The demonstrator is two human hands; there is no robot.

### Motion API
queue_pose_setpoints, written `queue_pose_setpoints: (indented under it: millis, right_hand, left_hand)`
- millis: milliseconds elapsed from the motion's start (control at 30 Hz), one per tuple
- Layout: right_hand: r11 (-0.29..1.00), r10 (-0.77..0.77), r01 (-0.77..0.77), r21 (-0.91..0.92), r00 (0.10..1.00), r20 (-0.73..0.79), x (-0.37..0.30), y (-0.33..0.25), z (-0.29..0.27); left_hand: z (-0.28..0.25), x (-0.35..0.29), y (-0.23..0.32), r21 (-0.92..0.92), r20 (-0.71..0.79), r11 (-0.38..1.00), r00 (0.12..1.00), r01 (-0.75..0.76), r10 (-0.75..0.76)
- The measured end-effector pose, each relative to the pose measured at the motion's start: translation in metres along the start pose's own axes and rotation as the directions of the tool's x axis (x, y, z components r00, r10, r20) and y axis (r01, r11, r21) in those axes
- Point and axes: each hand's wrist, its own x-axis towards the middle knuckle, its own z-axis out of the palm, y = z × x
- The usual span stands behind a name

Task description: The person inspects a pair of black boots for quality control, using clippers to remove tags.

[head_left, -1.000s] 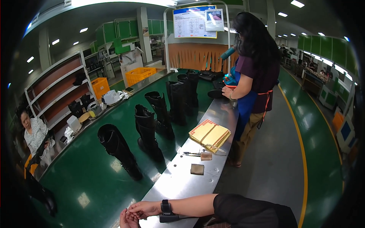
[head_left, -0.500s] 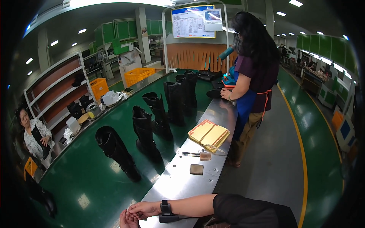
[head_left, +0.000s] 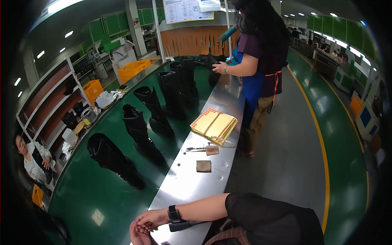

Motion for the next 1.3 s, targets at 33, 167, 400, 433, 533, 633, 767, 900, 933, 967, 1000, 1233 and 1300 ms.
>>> queue_pose_setpoints:
  millis: [33, 167, 400, 433, 533, 633, 767, 900, 933, 967, 1000, 1233, 1300]
  right_hand:
    - [1.000, 0.012, -0.012, -0.004, 1.000, -0.015, 0.001, 0.000, 0.000]
    - [1.000, -0.027, 0.027, 0.003, 1.000, -0.013, 0.005, 0.004, -0.004]
    - [0.998, -0.059, 0.058, -0.033, 0.998, -0.014, 0.005, 0.000, 0.000]
    - [0.998, -0.063, 0.062, -0.024, 0.998, -0.013, 0.004, -0.001, 0.000]
    - [0.998, -0.032, 0.031, -0.046, 0.999, -0.021, 0.003, -0.002, 0.001]
    - [0.999, -0.039, 0.038, -0.027, 0.999, -0.008, 0.008, 0.004, -0.004]
    - [0.999, -0.034, 0.034, 0.003, 0.999, -0.020, 0.007, 0.005, -0.002]
    - [1.000, -0.027, 0.027, 0.005, 0.999, -0.032, 0.011, 0.008, 0.002]
    - [0.999, -0.041, 0.041, 0.000, 0.998, -0.046, 0.011, 0.008, 0.001]
    - [0.999, -0.046, 0.046, 0.000, 0.998, -0.037, 0.009, 0.007, -0.002]
    - [0.999, -0.052, 0.052, -0.003, 0.998, -0.040, 0.008, 0.005, -0.005]
    - [0.997, -0.063, 0.060, -0.052, 0.996, -0.056, 0.009, 0.003, -0.004]
    - [0.996, -0.078, 0.075, -0.040, 0.995, -0.067, 0.011, 0.004, -0.005]
  left_hand:
    - [0.001, 0.001, 0.000, 0.018, 0.007, 1.000, 1.000, -0.004, 0.003]
    - [0.000, 0.004, 0.002, 0.069, 0.022, 0.997, 1.000, 0.020, -0.022]
    - [-0.009, 0.010, -0.005, 0.063, 0.126, 0.997, 0.992, -0.033, 0.025]
    - [-0.009, 0.011, -0.006, 0.076, 0.098, 0.995, 0.994, -0.065, 0.058]
    - [-0.012, 0.011, -0.007, 0.113, 0.076, 0.987, 0.992, -0.111, 0.103]
    - [0.000, 0.007, -0.008, 0.117, 0.040, 0.987, 0.993, -0.112, 0.108]
    - [0.005, 0.002, -0.007, 0.124, 0.026, 0.988, 0.996, -0.089, 0.086]
    - [-0.006, 0.001, -0.005, 0.145, 0.017, 0.984, 0.995, -0.100, 0.099]
    - [-0.004, 0.003, -0.005, 0.157, 0.011, 0.984, 0.996, -0.087, 0.087]
    - [-0.002, 0.006, -0.006, 0.156, 0.000, 0.984, 0.996, -0.084, 0.085]
    - [0.000, 0.009, -0.007, 0.156, -0.013, 0.985, 0.996, -0.080, 0.083]
    - [-0.009, 0.009, -0.004, 0.110, 0.059, 0.990, 0.995, -0.092, 0.086]
    - [-0.010, 0.009, -0.003, 0.107, 0.037, 0.989, 0.995, -0.097, 0.094]
